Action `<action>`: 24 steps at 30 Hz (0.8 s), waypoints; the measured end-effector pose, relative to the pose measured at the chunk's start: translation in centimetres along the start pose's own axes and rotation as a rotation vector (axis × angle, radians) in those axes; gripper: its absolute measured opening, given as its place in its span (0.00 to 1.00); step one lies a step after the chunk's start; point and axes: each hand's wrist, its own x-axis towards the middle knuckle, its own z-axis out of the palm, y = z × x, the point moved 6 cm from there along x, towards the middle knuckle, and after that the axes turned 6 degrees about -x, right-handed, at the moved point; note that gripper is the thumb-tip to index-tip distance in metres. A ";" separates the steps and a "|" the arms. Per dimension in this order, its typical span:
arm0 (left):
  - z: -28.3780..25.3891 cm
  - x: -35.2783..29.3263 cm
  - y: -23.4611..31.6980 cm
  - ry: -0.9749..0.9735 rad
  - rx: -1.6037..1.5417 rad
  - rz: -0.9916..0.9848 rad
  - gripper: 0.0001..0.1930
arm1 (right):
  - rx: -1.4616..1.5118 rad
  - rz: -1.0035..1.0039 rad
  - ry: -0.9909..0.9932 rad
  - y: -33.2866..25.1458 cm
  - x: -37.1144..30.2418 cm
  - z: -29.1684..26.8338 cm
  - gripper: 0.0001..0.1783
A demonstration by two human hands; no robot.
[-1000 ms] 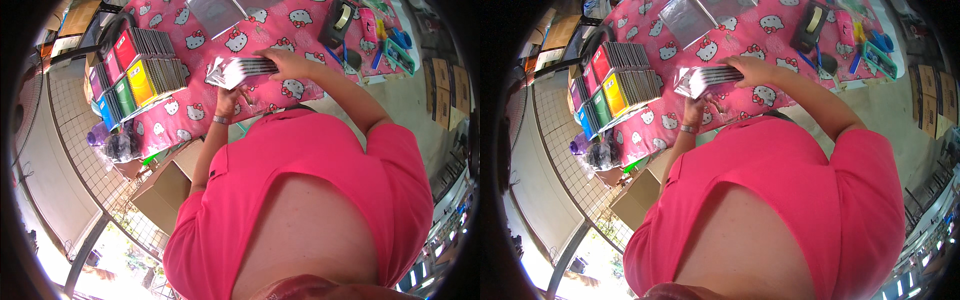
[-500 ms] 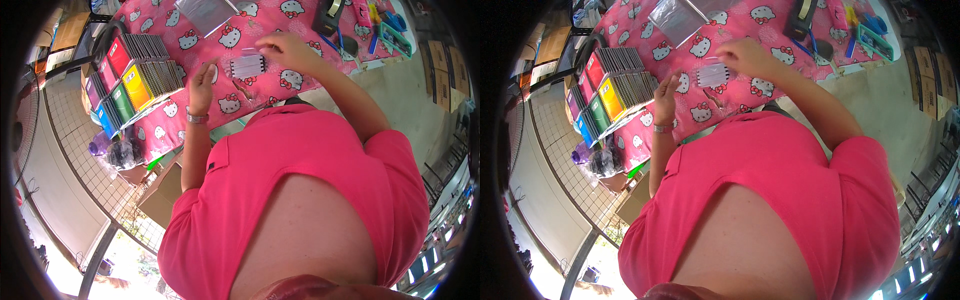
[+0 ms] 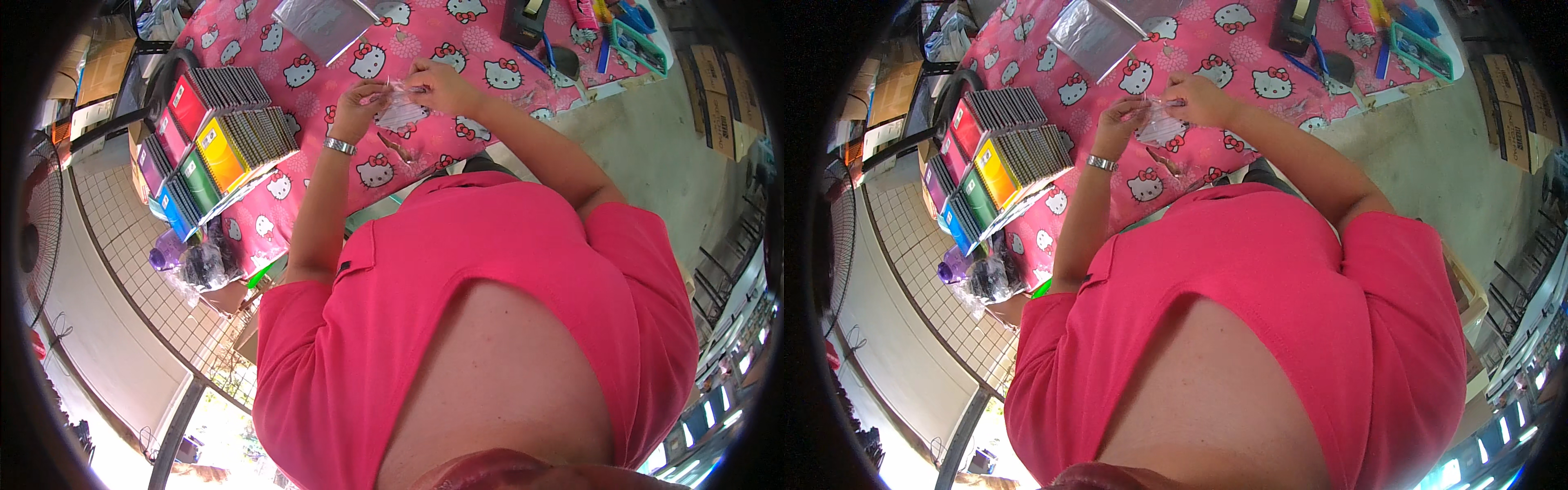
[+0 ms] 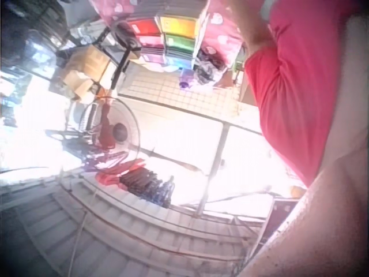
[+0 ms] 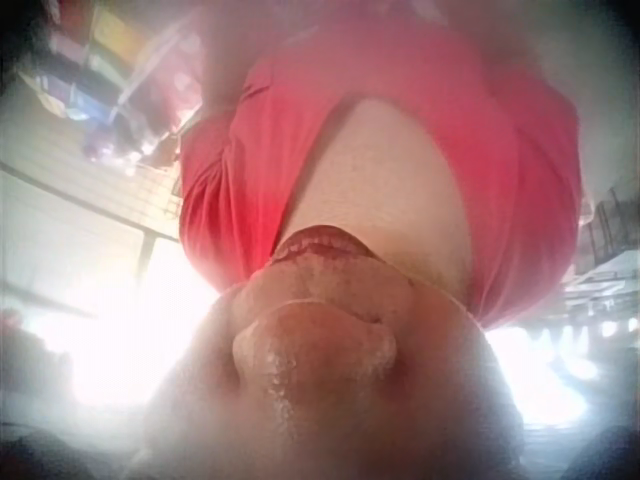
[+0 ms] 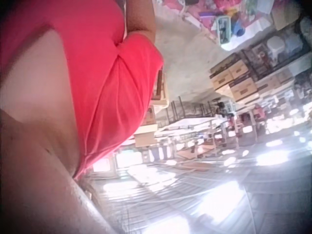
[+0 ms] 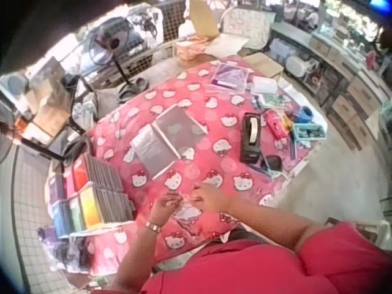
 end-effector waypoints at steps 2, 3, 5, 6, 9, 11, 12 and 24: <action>0.5 -0.5 2.5 0.106 0.294 0.139 0.12 | -0.031 -0.016 0.077 -0.8 -0.7 0.1 0.13; 0.8 -0.8 3.5 0.132 0.349 0.094 0.11 | -0.045 -0.018 0.097 -1.2 -1.1 0.1 0.13; 0.9 -1.7 4.0 0.141 0.394 0.030 0.12 | -0.086 -0.016 0.076 -2.2 -1.7 0.2 0.15; 1.0 -2.2 3.9 0.123 0.381 0.011 0.14 | -0.113 -0.012 0.034 -2.7 -1.8 0.1 0.15; 0.7 -3.5 5.5 -0.012 0.426 0.213 0.18 | -0.233 -0.208 0.044 -4.4 -3.0 -0.6 0.17; 1.0 -4.6 6.7 -0.090 0.449 0.339 0.19 | -0.312 -0.341 0.043 -5.4 -3.9 -0.9 0.17; 1.2 -5.1 7.0 -0.109 0.445 0.353 0.20 | -0.345 -0.374 0.017 -5.8 -4.1 -1.1 0.17; 1.0 -5.0 3.5 0.342 0.403 0.106 0.07 | -0.349 0.114 0.230 -3.3 -2.3 0.9 0.10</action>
